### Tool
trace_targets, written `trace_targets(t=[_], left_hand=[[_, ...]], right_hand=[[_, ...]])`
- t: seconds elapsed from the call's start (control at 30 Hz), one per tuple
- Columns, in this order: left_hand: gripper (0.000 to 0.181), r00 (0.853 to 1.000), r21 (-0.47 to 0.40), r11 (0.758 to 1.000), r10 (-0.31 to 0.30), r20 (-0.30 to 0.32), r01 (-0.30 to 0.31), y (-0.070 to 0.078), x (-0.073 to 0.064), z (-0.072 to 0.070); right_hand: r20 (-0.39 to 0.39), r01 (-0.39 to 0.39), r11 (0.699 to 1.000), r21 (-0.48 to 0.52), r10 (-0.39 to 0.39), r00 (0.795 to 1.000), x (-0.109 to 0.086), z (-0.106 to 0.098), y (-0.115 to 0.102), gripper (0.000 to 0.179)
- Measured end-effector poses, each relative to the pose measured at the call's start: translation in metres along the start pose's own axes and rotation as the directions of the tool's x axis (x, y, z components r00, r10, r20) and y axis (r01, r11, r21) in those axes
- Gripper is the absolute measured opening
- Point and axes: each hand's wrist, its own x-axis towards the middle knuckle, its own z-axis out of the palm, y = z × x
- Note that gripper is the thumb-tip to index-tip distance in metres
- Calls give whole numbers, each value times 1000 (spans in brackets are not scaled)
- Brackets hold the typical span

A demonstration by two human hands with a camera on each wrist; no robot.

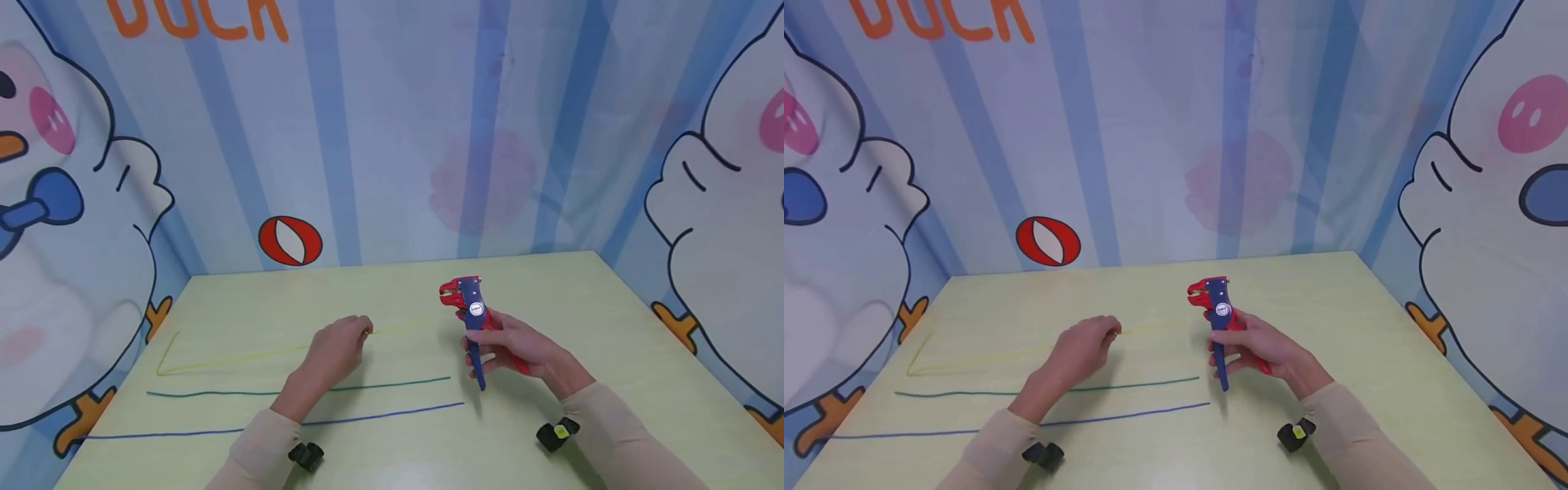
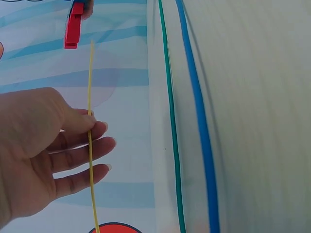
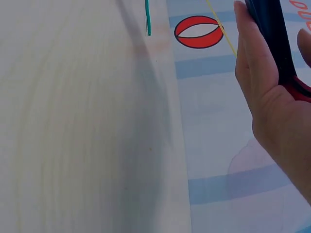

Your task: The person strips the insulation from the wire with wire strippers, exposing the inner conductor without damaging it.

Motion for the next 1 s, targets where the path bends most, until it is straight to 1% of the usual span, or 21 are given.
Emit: trace_targets(t=[0.07, 0.13, 0.23, 0.3, 0.43, 0.57, 0.77, 1.0], left_hand=[[17, 999, -13, 1000, 13, -37, -14, -1, 0, 0], [20, 997, -18, 999, 27, -68, -28, -1, 0, 0], [23, 993, -18, 999, 41, -108, -43, 0, -1, 0], [23, 990, -16, 999, 48, -129, -50, 1, -1, -1], [24, 984, -7, 998, 66, -163, -68, 3, -2, -3], [24, 980, -4, 996, 86, -180, -88, 2, -2, -2], [25, 979, 0, 995, 98, -180, -99, 3, -2, -1], [24, 981, 6, 995, 96, -168, -96, 5, -2, -7]], right_hand=[[-28, -24, 999, -28, 23, 999, 2, 1, 1, 59], [-45, -46, 998, -41, 44, 998, 3, 3, 2, 48], [-63, -70, 997, -39, 68, 996, 5, 2, 4, 32], [-66, -76, 996, -43, 73, 995, 5, 1, 6, 27], [-65, -85, 993, -77, 80, 995, 5, -1, 7, 33], [-68, -94, 990, -107, 87, 994, 4, 0, 8, 40], [-80, -86, 991, -105, 77, 994, 4, 0, 9, 41], [-64, -70, 991, -116, 63, 996, 5, 1, 11, 42]])
